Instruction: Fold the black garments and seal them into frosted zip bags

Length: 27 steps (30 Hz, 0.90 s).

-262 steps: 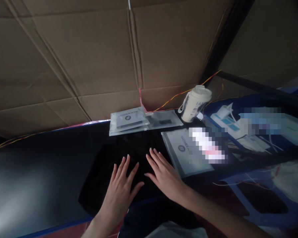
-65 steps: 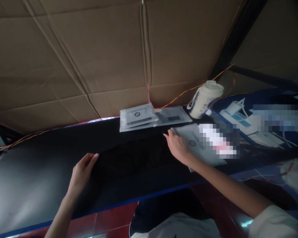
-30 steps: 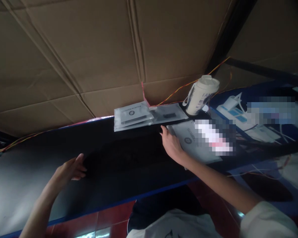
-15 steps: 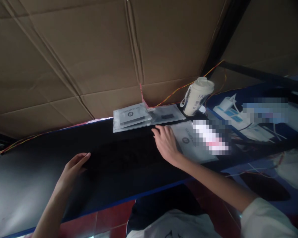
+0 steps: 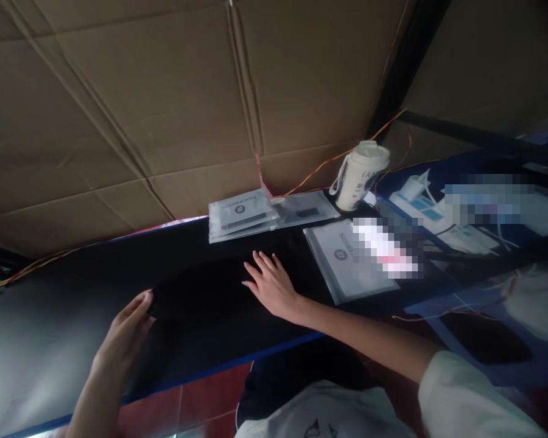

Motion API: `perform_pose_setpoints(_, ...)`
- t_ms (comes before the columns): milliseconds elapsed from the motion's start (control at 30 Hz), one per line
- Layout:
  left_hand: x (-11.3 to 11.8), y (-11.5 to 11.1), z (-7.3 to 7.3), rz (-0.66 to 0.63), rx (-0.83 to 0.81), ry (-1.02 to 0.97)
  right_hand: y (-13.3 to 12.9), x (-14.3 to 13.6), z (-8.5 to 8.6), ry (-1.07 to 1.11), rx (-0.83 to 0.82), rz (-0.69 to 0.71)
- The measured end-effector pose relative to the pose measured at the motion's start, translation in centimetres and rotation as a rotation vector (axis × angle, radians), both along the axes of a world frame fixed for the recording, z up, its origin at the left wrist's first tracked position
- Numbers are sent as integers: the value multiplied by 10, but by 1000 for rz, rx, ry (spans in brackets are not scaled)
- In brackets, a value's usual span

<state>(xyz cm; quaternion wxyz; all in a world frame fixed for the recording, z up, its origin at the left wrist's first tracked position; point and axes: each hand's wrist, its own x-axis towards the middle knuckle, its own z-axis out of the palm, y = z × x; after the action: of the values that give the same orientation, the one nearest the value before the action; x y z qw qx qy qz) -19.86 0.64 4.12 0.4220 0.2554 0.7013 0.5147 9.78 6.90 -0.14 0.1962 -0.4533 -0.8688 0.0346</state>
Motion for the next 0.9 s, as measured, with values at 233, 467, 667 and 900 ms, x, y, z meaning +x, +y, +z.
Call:
perform_pose_setpoints(233, -10, -4, 10, -23, 20, -21, -2, -1, -2, 14, 1, -5)
perform_pose_setpoints(467, -13, -4, 7, -127, -172, 135, -2, -1, -5, 23, 21, -9)
perform_pose_setpoints(667, -11, -5, 7, -117, -52, -35, -2, -1, -4, 20, 17, -10)
perform_pose_setpoints(900, -16, -12, 8, -229, -355, 186, -1, 0, -3, 26, 15, -6)
